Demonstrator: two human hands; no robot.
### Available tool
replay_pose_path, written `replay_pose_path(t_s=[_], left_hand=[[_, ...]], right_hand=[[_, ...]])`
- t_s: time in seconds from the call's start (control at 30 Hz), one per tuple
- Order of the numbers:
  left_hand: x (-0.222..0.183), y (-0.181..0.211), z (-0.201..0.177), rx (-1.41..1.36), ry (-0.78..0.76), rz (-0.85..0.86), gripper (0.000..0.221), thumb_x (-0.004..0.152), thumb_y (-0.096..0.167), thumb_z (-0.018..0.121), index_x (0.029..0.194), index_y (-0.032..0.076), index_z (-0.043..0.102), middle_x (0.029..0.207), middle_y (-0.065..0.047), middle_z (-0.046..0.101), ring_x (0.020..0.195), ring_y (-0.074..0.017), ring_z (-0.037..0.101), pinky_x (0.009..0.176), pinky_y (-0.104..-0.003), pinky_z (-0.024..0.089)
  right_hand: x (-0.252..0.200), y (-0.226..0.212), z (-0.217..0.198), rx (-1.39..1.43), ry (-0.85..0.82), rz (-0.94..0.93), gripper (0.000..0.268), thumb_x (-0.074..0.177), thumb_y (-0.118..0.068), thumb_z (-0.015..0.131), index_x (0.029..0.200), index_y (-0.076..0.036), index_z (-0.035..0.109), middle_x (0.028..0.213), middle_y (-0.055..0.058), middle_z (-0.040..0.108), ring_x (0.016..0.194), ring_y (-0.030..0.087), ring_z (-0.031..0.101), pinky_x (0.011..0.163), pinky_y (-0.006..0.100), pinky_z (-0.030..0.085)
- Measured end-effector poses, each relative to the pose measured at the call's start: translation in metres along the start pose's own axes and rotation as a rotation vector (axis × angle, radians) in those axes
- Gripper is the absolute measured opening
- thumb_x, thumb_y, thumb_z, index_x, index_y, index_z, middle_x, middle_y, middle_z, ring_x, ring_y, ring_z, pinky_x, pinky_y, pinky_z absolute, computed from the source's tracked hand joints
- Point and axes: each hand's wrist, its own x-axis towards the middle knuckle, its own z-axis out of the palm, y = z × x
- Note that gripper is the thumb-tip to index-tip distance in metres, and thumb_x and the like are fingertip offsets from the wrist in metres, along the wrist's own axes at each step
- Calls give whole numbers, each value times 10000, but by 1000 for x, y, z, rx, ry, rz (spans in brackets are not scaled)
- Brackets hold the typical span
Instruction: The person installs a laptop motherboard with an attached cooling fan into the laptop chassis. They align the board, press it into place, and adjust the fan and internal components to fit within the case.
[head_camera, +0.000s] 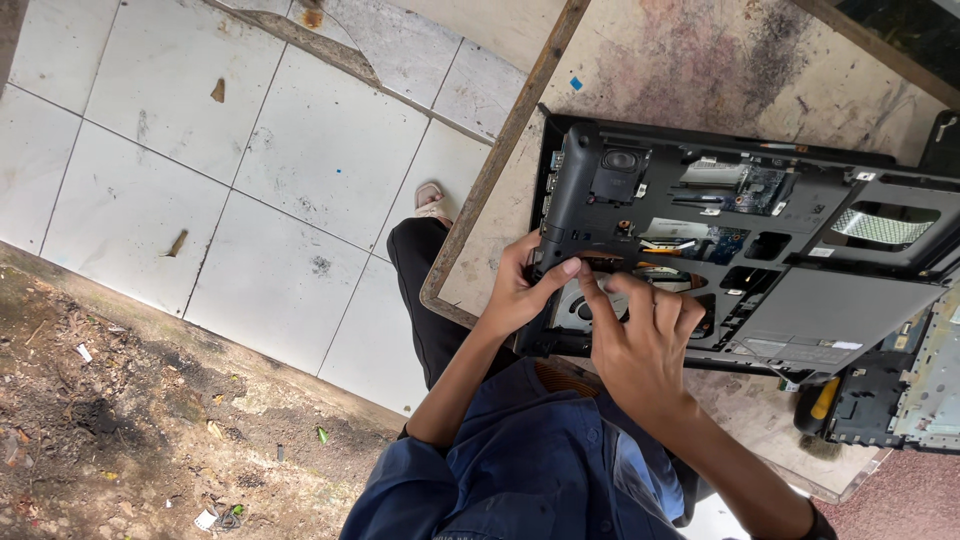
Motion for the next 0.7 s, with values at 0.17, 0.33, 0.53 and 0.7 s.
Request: replay_pose_path(t_s=[0.17, 0.33, 0.53, 0.7], left_hand=[[-1, -7, -5, 56, -29, 54, 294, 757, -22, 644, 1047, 22, 621, 849, -161, 650, 859, -229, 606, 712, -348, 490], [-4, -22, -10, 51, -14, 49, 335, 709, -48, 654, 1038, 8, 621, 843, -171, 653, 853, -221, 600, 717, -364, 502], [9, 49, 23, 293, -60, -8, 122, 742, 45, 585, 746, 95, 474, 671, 50, 388, 625, -55, 363, 571, -205, 282], [2, 51, 21, 204, -111, -43, 189, 819, 84, 590, 996, 34, 550, 942, -23, 585, 918, -122, 552, 820, -256, 449]], right_hand=[[-6, -11, -3, -63, -64, -2, 284, 827, 1, 457, 991, -159, 626, 804, 32, 397, 720, 211, 341, 666, 364, 259], [-29, 3, 3, 347, -210, 94, 491, 750, 69, 495, 1195, -134, 542, 1055, 65, 405, 948, 242, 389, 714, 362, 307], [-52, 9, -5, 449, -192, 87, 414, 856, -113, 500, 1268, -127, 460, 1212, 100, 452, 1072, 249, 484, 837, 393, 395], [-67, 0, 1, 200, -227, 65, 575, 811, -524, 537, 1273, -192, 455, 1303, 104, 397, 1113, 231, 502, 799, 397, 395]])
